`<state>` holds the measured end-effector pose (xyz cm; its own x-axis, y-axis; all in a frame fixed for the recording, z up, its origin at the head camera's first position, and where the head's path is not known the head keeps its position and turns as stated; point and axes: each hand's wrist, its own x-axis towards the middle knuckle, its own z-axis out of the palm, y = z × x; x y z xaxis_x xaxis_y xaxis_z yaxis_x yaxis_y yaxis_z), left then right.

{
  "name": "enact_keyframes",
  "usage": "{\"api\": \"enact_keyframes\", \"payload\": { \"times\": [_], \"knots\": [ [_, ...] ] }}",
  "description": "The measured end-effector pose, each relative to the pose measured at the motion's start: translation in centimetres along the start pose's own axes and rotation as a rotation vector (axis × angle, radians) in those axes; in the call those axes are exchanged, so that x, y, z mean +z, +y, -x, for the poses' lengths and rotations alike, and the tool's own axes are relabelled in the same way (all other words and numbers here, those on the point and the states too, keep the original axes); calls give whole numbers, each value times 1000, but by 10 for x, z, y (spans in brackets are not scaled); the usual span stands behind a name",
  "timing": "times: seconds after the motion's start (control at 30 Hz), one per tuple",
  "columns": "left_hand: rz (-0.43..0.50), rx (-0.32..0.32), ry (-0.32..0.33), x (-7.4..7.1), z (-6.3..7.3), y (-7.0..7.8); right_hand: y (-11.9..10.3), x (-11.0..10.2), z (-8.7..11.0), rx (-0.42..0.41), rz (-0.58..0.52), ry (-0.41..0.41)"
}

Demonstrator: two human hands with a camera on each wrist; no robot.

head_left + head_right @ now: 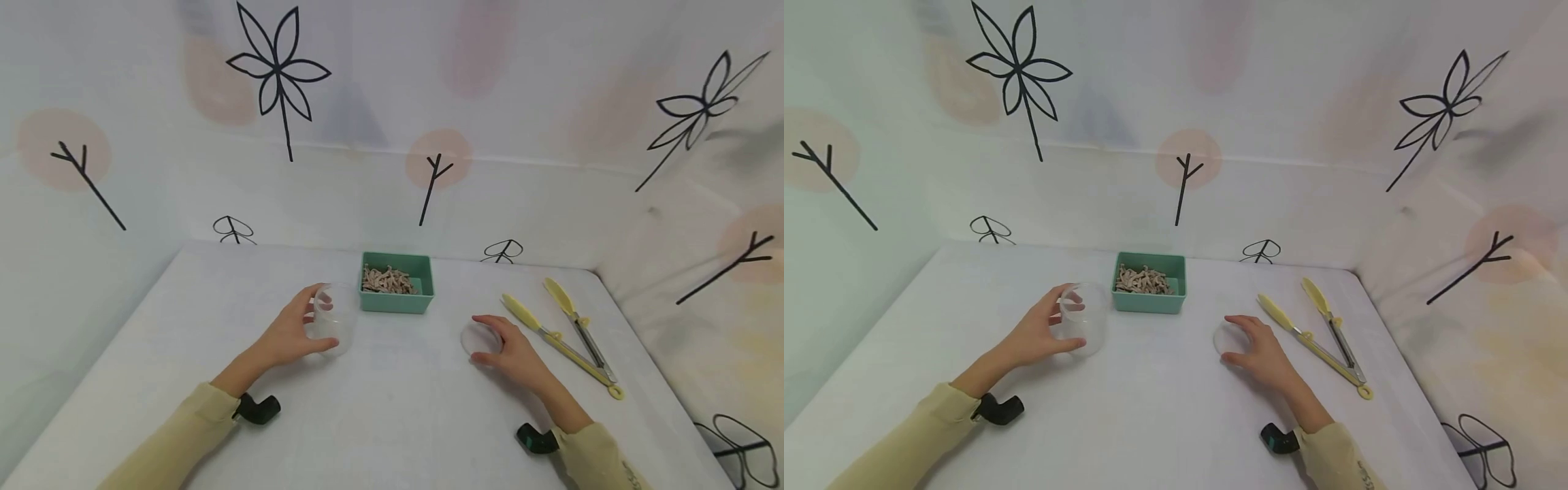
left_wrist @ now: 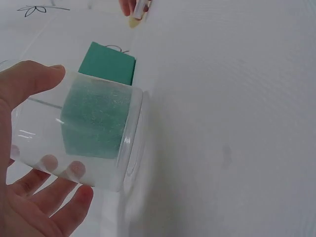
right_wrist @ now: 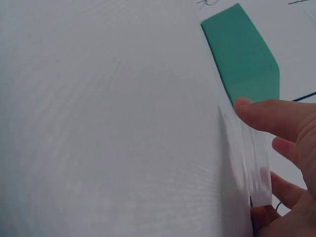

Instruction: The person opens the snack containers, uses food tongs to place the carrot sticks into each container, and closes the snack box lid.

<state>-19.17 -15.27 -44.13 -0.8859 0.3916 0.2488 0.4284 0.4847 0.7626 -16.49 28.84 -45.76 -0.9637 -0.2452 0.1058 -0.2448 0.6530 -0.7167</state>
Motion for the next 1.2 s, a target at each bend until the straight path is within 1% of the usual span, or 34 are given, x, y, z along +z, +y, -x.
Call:
{"api": "enact_keyframes", "payload": {
  "times": [0.17, 0.27, 0.43, 0.5, 0.57, 0.6, 0.67, 0.8, 0.87, 0.97, 1.1, 1.2],
  "knots": [
    [13, 2, 20, -3, 0, -8, 2, 1, 2, 30, -10, 8],
    [18, 6, 25, -5, 1, -10, 1, 3, 2, 52, -14, 3],
    [42, 8, 14, -7, 1, -11, -1, 1, 4, 81, -14, -5],
    [47, 6, 11, -7, 1, -10, -2, -2, 5, 97, -18, 3],
    [48, 0, 12, -8, 0, -9, -1, -8, 7, 95, -7, 24],
    [49, -5, 14, -9, -1, -8, -1, -11, 8, 87, 18, 47],
    [55, -18, 18, -10, -1, -5, 3, -18, 10, 35, 81, 114],
    [80, -32, 24, -10, -3, -3, 11, -37, 15, -77, 258, 297],
    [99, -35, 24, -9, -4, -2, 16, -47, 19, -83, 294, 367],
    [121, -42, 25, -9, -5, 0, 27, -62, 25, -29, 309, 412],
    [131, -53, 34, -9, -7, 3, 43, -80, 33, 83, 317, 396],
    [142, -49, 42, -9, -9, 5, 53, -89, 37, 136, 308, 370]
  ]
}}
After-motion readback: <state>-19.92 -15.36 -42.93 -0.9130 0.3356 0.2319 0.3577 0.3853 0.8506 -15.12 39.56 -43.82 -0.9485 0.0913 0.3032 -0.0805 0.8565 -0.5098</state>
